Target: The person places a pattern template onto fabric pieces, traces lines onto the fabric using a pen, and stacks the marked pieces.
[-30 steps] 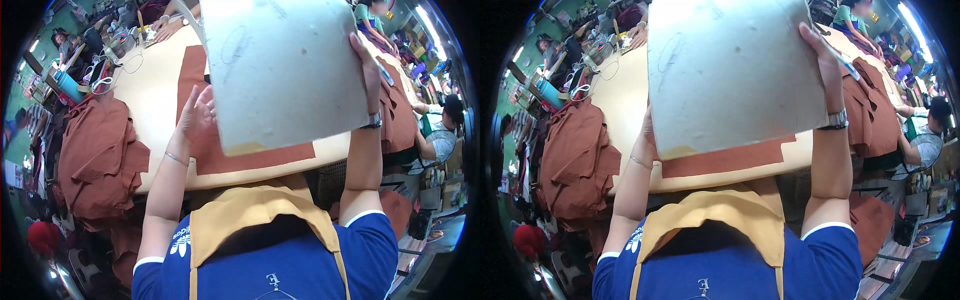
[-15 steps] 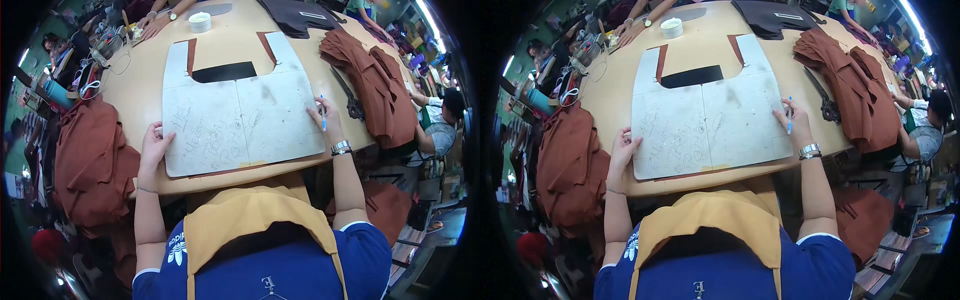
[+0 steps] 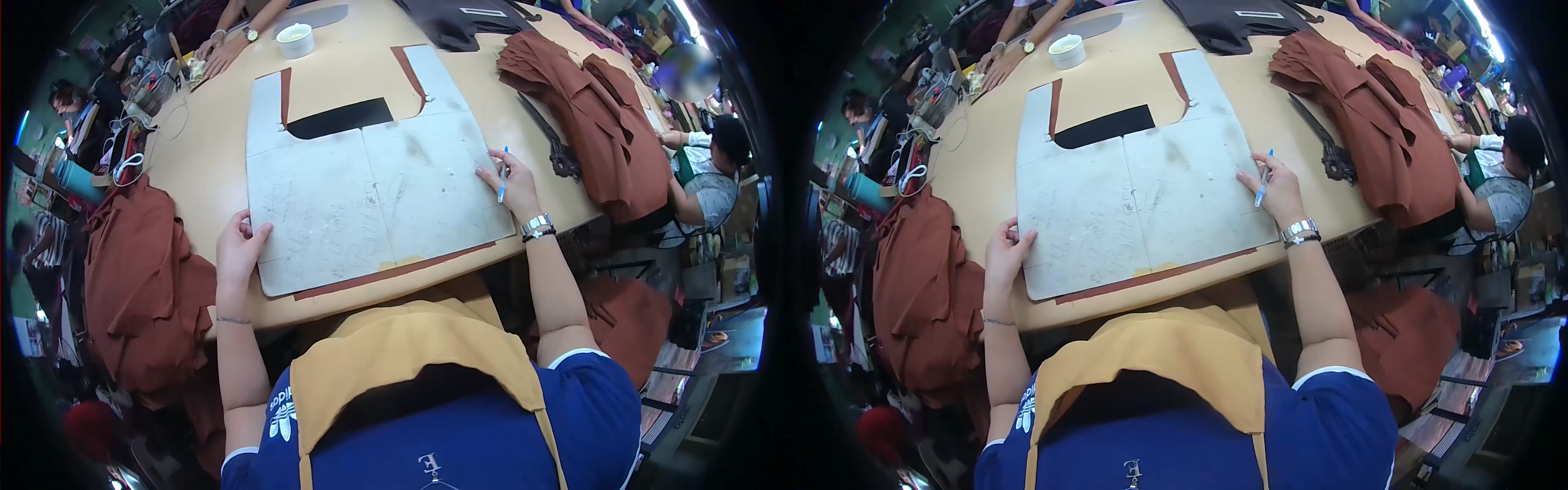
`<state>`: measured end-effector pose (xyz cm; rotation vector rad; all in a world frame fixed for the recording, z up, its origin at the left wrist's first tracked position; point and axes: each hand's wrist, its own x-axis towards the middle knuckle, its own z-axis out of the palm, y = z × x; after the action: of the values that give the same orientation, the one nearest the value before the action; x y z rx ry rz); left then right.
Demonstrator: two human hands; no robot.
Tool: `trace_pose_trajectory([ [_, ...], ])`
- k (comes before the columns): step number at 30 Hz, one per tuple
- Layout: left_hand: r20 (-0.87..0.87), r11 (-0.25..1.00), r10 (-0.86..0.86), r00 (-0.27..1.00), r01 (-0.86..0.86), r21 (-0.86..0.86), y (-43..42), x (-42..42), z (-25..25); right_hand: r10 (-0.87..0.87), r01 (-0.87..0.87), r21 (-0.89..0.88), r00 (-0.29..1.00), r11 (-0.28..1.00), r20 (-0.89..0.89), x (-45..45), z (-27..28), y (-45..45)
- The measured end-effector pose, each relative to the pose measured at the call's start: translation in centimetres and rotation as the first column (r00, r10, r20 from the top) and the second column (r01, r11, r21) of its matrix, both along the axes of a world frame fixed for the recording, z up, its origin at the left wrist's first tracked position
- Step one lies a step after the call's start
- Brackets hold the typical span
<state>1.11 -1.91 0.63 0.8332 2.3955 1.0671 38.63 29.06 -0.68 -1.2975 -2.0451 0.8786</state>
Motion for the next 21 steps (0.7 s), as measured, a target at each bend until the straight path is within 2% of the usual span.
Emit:
trace_pose_trajectory([
  [4, 0.021, 1.000, -0.002, 1.000, 0.001, 0.007, 0.0, -0.9, -1.2, 0.015, -0.019, 0.074, 0.999, 0.997, 0.050, -0.2, -0.1, 0.4],
  [6, -0.049, 0.999, -0.019, 0.999, 0.017, -0.046, -0.1, -1.3, -1.4, 0.034, -0.044, 0.095, 0.994, 0.994, 0.105, -0.1, -0.5, 1.0],
  [9, -0.175, 0.983, -0.066, 0.982, 0.035, -0.178, 0.3, -0.5, 0.1, 0.051, -0.120, 0.199, 0.947, 0.973, 0.318, -0.5, 1.2, 0.5],
  [11, -0.279, 0.954, -0.102, 0.955, 0.014, -0.299, 0.6, 0.5, 1.8, 0.064, -0.109, 0.143, 0.955, 0.984, 0.289, -0.4, 1.0, 0.8],
  [12, -0.267, 0.964, -0.098, 0.959, 0.025, -0.266, 0.6, 0.5, 1.4, 0.071, -0.106, 0.115, 0.959, 0.988, 0.273, 0.0, 0.9, 1.0],
  [14, -0.242, 0.978, -0.090, 0.966, 0.040, -0.205, 0.1, -0.4, 0.3, 0.077, -0.080, 0.042, 0.995, 0.996, 0.059, 1.1, -1.0, 1.9],
  [16, -0.151, 0.996, -0.091, 0.984, 0.093, 0.007, -0.5, -1.5, -2.2, 0.074, -0.070, 0.034, 0.987, 0.997, -0.140, 1.9, -2.1, 2.4],
  [17, -0.097, 0.984, -0.099, 0.990, 0.111, 0.136, -0.9, -2.5, -4.1, 0.028, -0.042, -0.073, 0.983, 0.996, -0.184, 2.4, -2.1, 2.3],
  [18, -0.045, 0.958, -0.107, 0.993, 0.115, 0.263, -1.1, -2.3, -4.2, 0.020, -0.031, -0.055, 0.982, 0.998, -0.188, 2.6, -2.0, 2.1],
  [20, -0.032, 0.965, -0.099, 0.995, 0.104, 0.240, -1.5, -2.3, -4.4, 0.027, -0.033, -0.025, 0.979, 0.999, -0.203, 2.4, -2.2, 1.8],
  [21, -0.028, 0.970, -0.080, 0.996, 0.084, 0.227, -1.4, -1.9, -3.9, 0.063, -0.046, 0.092, 0.980, 0.995, -0.189, 2.4, -2.8, 1.9],
])
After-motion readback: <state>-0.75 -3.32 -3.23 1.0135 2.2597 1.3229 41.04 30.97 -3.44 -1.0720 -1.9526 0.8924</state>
